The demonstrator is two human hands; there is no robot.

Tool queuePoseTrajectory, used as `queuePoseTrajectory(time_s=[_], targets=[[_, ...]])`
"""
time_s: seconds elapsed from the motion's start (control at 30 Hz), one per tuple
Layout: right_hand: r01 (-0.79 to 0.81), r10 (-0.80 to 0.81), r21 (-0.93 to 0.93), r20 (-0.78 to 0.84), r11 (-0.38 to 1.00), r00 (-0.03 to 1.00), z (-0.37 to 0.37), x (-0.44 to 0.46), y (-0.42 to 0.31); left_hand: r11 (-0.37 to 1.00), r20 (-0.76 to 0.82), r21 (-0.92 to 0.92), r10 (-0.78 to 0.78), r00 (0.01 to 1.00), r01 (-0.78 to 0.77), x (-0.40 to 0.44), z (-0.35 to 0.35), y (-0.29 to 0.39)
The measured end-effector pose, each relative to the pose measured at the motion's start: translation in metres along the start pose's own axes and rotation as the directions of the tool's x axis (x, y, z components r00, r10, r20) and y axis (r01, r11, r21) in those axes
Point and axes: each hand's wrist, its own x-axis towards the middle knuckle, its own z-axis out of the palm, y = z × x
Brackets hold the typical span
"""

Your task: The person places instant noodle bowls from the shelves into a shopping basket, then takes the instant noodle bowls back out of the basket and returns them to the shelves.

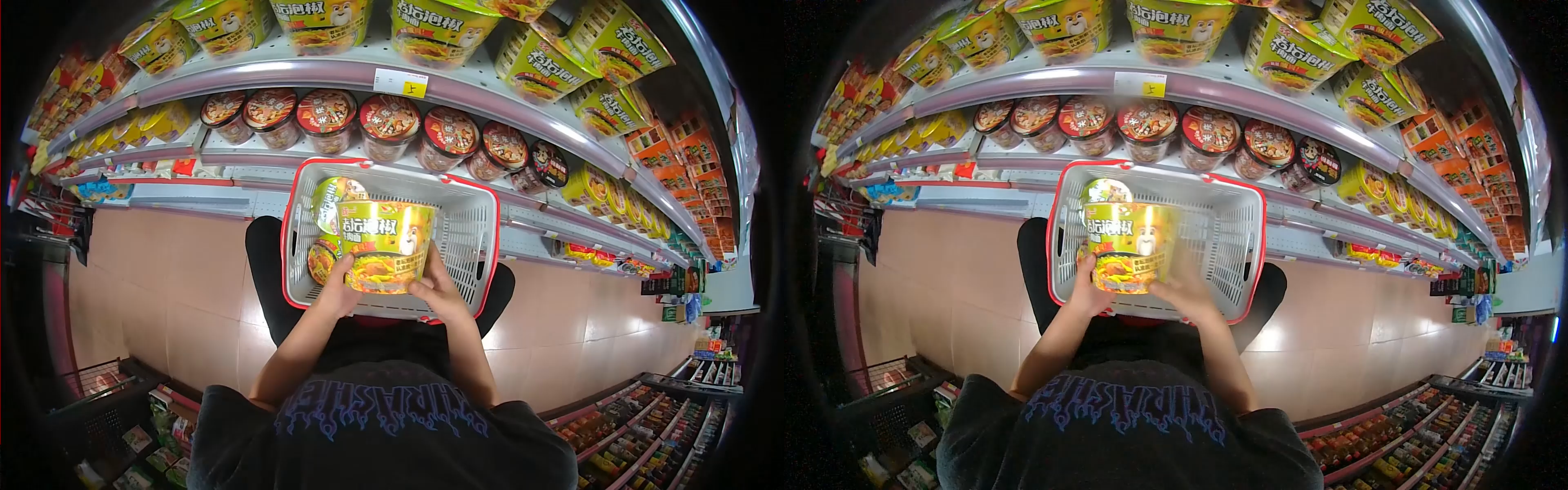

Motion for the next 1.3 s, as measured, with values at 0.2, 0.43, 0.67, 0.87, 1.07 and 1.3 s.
queuePoseTrajectory(time_s=[0.2,0.43,0.67,0.87,1.07,1.3], targets=[[0.151,-0.136,-0.314,0.07,0.937,0.988,0.007,0.003,-0.019,0.997,0.005,-0.078,-0.028,1.0,0.028,-0.003,0.01,0.012],[0.26,-0.265,-0.29,0.022,0.921,0.964,0.018,0.002,-0.043,0.998,0.053,0.05,0.039,0.998,-0.042,-0.006,0.016,0.019],[0.306,-0.315,-0.276,0.012,0.911,0.949,0.019,0.007,-0.047,0.995,0.078,0.094,-0.039,0.996,0.032,-0.009,0.021,0.026],[0.361,-0.4,-0.401,-0.015,0.842,0.916,0.029,0.005,-0.053,0.997,0.049,0.082,-0.01,0.999,0.006,-0.01,0.014,0.018],[0.42,-0.458,-0.352,-0.028,0.836,0.889,0.038,-0.001,-0.066,0.994,0.184,-0.104,0.041,0.982,-0.022,-0.01,0.001,0.023],[0.471,-0.532,-0.537,0.049,0.7,0.845,0.039,0.001,-0.07,0.964,0.188,-0.245,0.152,0.97,-0.103,-0.013,0.018,0.027]])
